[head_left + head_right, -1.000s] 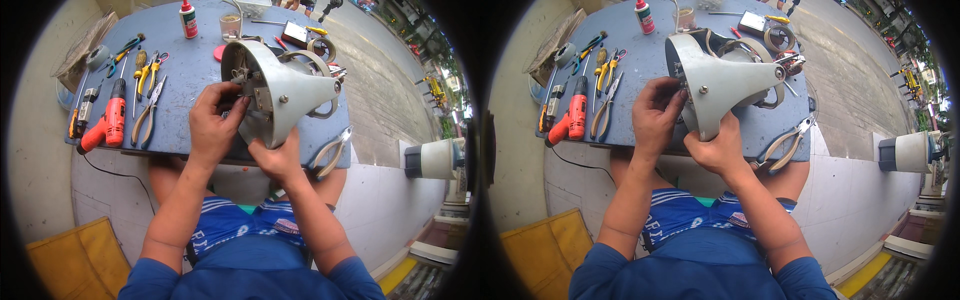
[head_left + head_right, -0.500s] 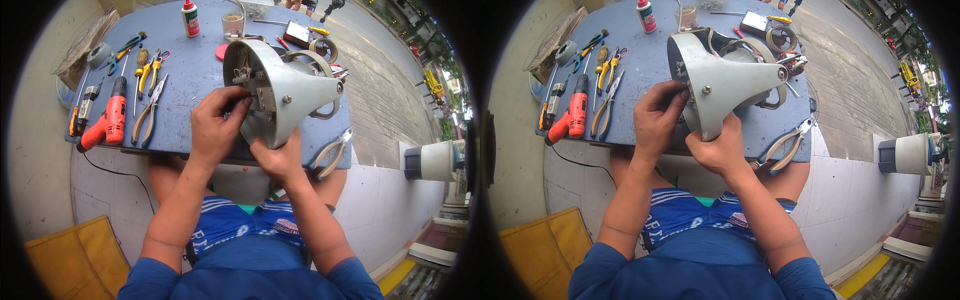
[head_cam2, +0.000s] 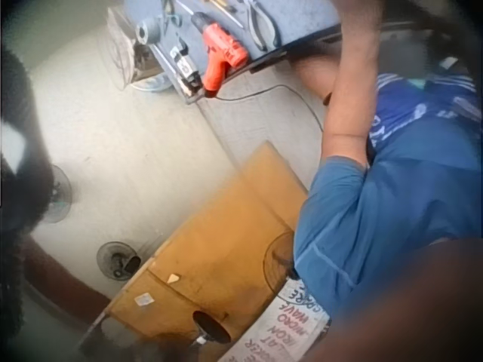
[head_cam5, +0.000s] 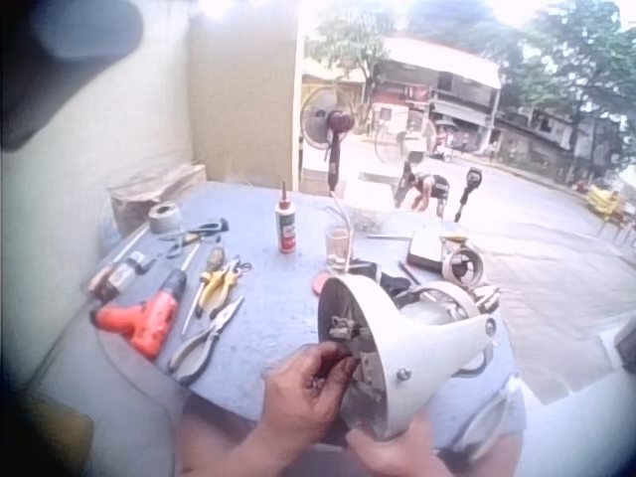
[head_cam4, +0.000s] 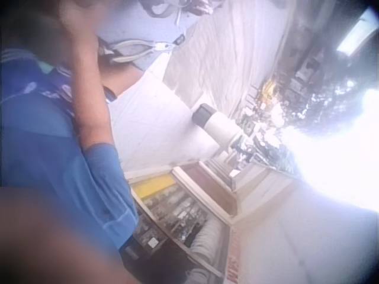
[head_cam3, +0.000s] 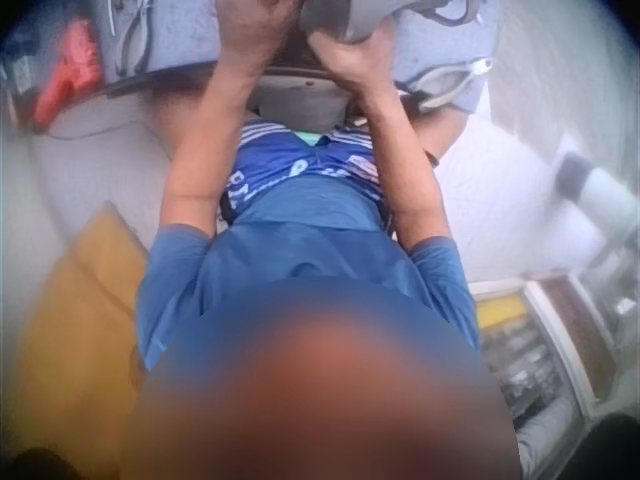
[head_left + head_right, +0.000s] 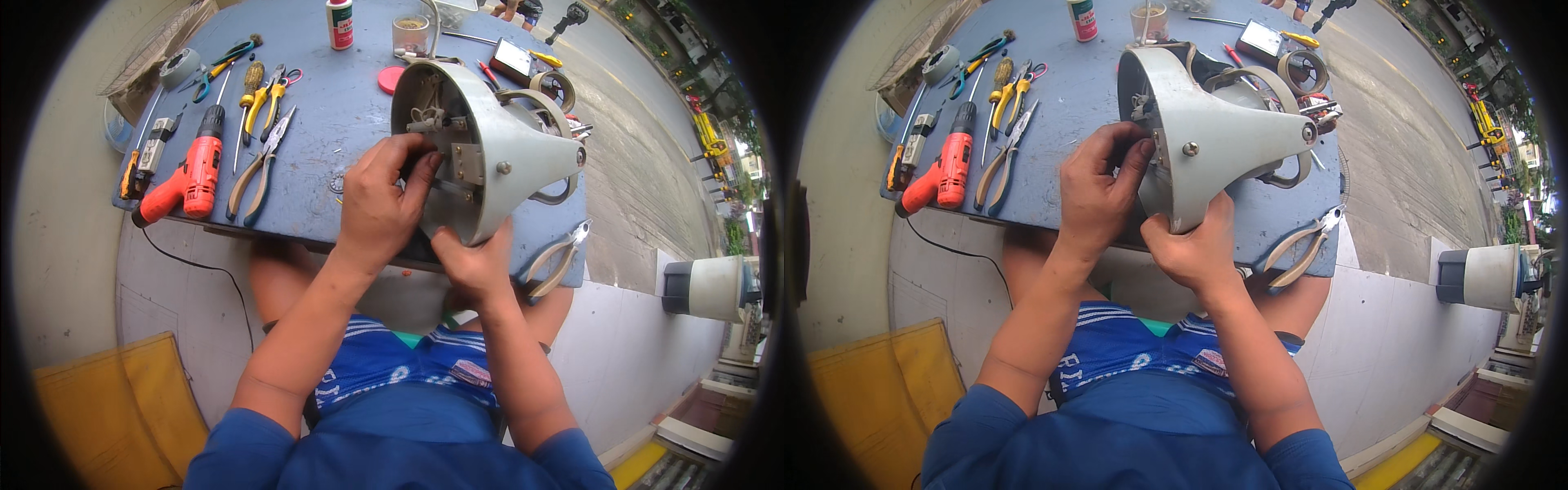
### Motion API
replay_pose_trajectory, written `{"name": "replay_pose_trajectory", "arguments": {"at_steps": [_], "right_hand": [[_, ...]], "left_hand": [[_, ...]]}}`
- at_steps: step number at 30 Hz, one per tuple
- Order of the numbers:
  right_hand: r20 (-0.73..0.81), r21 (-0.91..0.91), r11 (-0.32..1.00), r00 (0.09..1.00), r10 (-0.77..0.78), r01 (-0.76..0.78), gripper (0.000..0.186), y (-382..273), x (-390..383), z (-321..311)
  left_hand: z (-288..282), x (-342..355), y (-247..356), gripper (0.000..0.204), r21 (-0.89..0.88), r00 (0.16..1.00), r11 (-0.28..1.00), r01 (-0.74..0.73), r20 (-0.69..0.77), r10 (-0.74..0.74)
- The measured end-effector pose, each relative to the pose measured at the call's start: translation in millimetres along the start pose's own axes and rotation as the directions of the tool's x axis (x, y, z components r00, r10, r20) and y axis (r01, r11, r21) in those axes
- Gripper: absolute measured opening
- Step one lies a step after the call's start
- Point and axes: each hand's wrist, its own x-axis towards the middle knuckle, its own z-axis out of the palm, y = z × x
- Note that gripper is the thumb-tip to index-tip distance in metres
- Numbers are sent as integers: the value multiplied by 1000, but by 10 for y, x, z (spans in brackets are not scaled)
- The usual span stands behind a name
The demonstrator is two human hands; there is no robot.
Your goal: The person disassembles a small motor assembly, removes screws with a cordless drill, and manipulates internal components with pliers. They reassemble the unit into a horn-shaped housing and continue adjusting internal parts.
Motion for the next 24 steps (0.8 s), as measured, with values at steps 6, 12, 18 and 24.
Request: {"name": "replay_pose_trajectory", "arguments": {"at_steps": [6,12,18,24], "right_hand": [[-3,123,991,999,45,-44,20,-147,18,-5],[12,136,982,991,133,-133,24,-145,-12,-27],[-37,68,997,999,-20,22,30,-27,-9,16],[-22,77,997,1000,-9,11,30,-5,-13,-2]], "left_hand": [[-49,18,-53,17,-24,992,992,-124,15,124],[-56,24,-95,18,-109,994,991,-81,64,88],[-62,-22,-111,19,-184,995,979,93,63,-83],[-41,16,-148,16,-102,996,992,-74,40,79]]}}
